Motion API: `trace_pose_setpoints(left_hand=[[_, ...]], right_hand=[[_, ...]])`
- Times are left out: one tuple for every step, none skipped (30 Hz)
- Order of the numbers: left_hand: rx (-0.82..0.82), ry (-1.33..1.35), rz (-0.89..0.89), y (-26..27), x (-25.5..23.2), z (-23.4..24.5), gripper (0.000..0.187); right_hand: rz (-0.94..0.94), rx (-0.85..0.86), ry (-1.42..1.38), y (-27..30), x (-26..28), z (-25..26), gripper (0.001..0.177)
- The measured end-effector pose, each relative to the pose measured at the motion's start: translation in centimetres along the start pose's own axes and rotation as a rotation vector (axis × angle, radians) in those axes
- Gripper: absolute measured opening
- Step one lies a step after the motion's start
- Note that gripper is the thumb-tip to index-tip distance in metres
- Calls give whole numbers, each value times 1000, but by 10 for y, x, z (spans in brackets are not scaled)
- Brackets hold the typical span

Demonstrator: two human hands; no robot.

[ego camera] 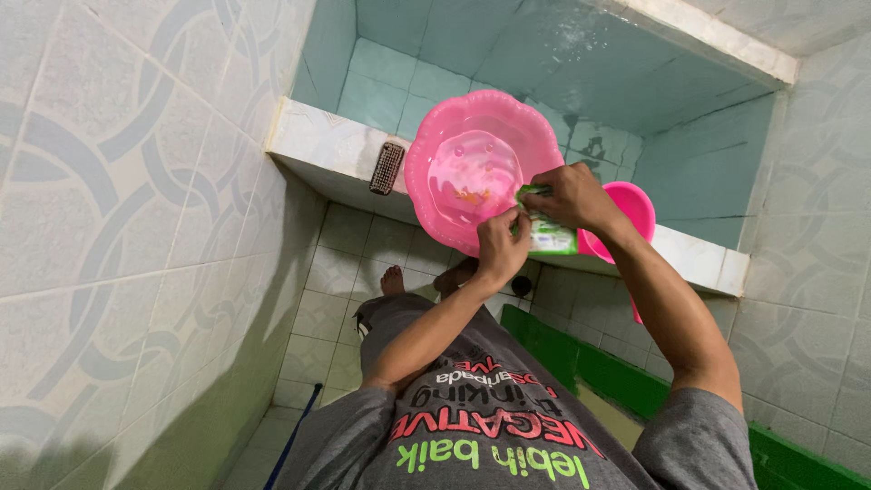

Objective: The person prepares a cleaning solution by mixing water and a powdered detergent in a pink basin. They then submerge a mop into the soapy water and wring it out to prepare for mopping.

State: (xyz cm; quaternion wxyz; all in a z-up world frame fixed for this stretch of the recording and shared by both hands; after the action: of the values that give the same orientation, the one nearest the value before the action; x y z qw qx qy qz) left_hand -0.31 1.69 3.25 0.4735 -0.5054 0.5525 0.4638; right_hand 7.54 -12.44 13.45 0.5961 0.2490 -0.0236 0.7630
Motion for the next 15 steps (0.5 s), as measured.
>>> trace_pose_setpoints(left_hand=[[31, -7, -12, 0, -2, 1, 19], [6, -21, -50, 2, -5, 1, 20], [-19, -33, -89, 4, -8, 1, 21], [-45, -46, -128, 6, -10, 1, 22], [-46, -27, -114, 5, -12, 1, 24], [-48, -8, -100, 4, -13, 1, 26], [-48, 10, -76, 8, -12, 2, 27], [-56, 21, -34, 10, -10, 2, 29], [-66, 33, 3, 7, -9, 1, 31], [-76, 46, 40, 4, -6, 1, 33], [-101, 106, 103, -1, -2, 2, 31], [-126, 166, 167, -6, 2, 5, 29], [-151, 224, 233, -9, 7, 8, 28], [-163, 255, 212, -11, 10, 11, 30], [-173, 284, 189, -14, 12, 15, 31]], right_hand=[[-34, -11, -21, 0, 1, -1, 24], [-41, -20, -21, 1, 3, -2, 25], [-47, -30, -19, 1, 4, -3, 26], [-53, -39, -18, 1, 5, -4, 27], [-43, -60, -44, 1, 6, -2, 25], [-33, -80, -70, 2, 7, 0, 24], [-29, -92, -101, 6, 8, -2, 23], [-63, -87, -87, 8, 7, -1, 25], [-93, -84, -69, 8, 4, 2, 27], [-123, -82, -52, 10, 1, 5, 29], [-120, -183, -156, 12, -1, 7, 31], [-116, -284, -260, 18, -1, 7, 35], [-111, -384, -366, 24, -1, 6, 40], [-166, -395, -437, 31, 0, 4, 41], [-218, -407, -509, 39, 2, 2, 42]])
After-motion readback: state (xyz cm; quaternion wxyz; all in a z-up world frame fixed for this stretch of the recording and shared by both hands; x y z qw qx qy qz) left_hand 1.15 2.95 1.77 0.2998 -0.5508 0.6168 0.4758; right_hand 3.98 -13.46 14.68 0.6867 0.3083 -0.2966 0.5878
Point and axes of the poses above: each hand's wrist, its own y-axis away from the middle knuckle, its own z-axis out of the back of the hand, x = y × z, the point moved 1 cm from there along -y, towards the middle knuckle, and after that the axes turned 6 degrees about y, right-handed, at the moved point
